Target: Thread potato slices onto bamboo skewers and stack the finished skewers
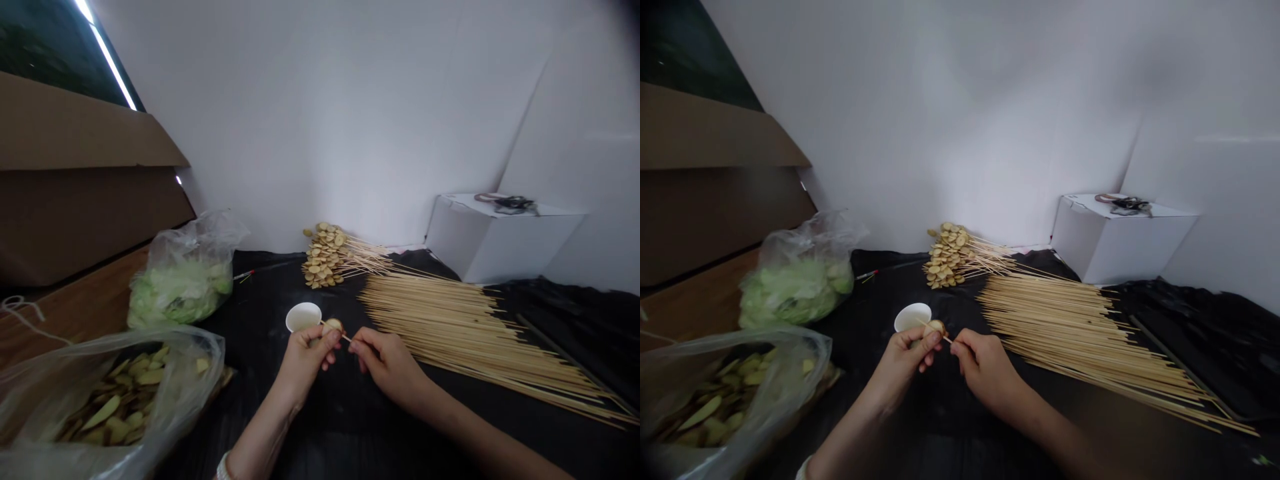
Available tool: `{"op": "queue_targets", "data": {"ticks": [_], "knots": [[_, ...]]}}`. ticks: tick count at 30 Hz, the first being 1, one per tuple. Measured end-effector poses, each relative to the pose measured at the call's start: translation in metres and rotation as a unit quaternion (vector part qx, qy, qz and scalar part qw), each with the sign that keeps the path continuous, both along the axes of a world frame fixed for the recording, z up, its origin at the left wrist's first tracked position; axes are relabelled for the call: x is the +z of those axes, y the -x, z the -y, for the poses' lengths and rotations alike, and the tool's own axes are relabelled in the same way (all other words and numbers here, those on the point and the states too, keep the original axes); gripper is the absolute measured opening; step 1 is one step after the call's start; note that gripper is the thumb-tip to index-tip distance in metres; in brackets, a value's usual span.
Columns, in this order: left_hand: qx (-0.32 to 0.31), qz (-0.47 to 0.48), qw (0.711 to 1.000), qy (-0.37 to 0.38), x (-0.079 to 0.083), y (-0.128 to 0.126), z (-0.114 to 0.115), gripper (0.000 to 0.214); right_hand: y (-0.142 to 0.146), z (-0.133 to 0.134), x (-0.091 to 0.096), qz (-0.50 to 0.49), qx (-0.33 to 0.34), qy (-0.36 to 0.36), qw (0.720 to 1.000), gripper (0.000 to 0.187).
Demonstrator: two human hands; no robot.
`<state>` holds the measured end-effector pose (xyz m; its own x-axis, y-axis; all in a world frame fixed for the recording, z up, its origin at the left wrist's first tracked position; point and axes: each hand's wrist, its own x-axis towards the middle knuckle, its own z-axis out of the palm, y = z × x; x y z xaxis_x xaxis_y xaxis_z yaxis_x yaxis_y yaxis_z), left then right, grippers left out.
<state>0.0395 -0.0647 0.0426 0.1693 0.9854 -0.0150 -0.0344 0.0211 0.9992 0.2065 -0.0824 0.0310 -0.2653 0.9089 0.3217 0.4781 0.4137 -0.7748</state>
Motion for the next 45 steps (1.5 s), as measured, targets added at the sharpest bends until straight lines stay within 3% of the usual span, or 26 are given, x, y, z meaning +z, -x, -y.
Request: {"op": "queue_targets", "data": {"ticks": [5,15,21,26,29,33,35,39,45], "knots": [[-0.013,-0.001,1.000,0.010,-0.001,0.000,0.001,0.035,0.000,0.002,-0.001,0.019,0.000,-0.061,0.998,0.024],[0.008,-0.016,1.000,0.003,-0.001,-0.003,0.002,0.037,0.002,0.001,-0.007,0.081,-0.015,-0.086,0.993,0.025],[-0.022,-0.039,0.999,0.017,-0.006,-0.003,0.000,0.043,0.003,0.002,-0.011,0.138,-0.012,-0.134,0.981,0.029],[-0.032,0.020,0.998,0.054,-0.010,-0.005,0.000,0.040,0.002,0.001,-0.012,0.137,-0.016,-0.154,0.978,0.029],[-0.048,0.158,0.973,0.159,-0.006,-0.004,0.002,0.035,-0.002,-0.001,-0.010,0.083,-0.044,-0.145,0.985,0.027],[-0.080,0.297,0.902,0.305,0.003,0.002,0.003,0.027,-0.010,-0.006,-0.006,0.016,-0.084,-0.137,0.987,0.027],[-0.104,0.329,0.889,0.300,0.005,0.005,0.003,0.031,-0.012,-0.009,-0.005,-0.006,-0.097,-0.129,0.987,0.026],[-0.159,0.357,0.893,0.224,0.004,0.007,0.004,0.067,-0.014,-0.010,-0.005,-0.021,-0.107,-0.124,0.986,0.024],[-0.164,0.337,0.910,0.178,0.010,0.008,0.005,0.057,-0.012,-0.007,-0.005,-0.019,-0.098,-0.140,0.985,0.023]]}}
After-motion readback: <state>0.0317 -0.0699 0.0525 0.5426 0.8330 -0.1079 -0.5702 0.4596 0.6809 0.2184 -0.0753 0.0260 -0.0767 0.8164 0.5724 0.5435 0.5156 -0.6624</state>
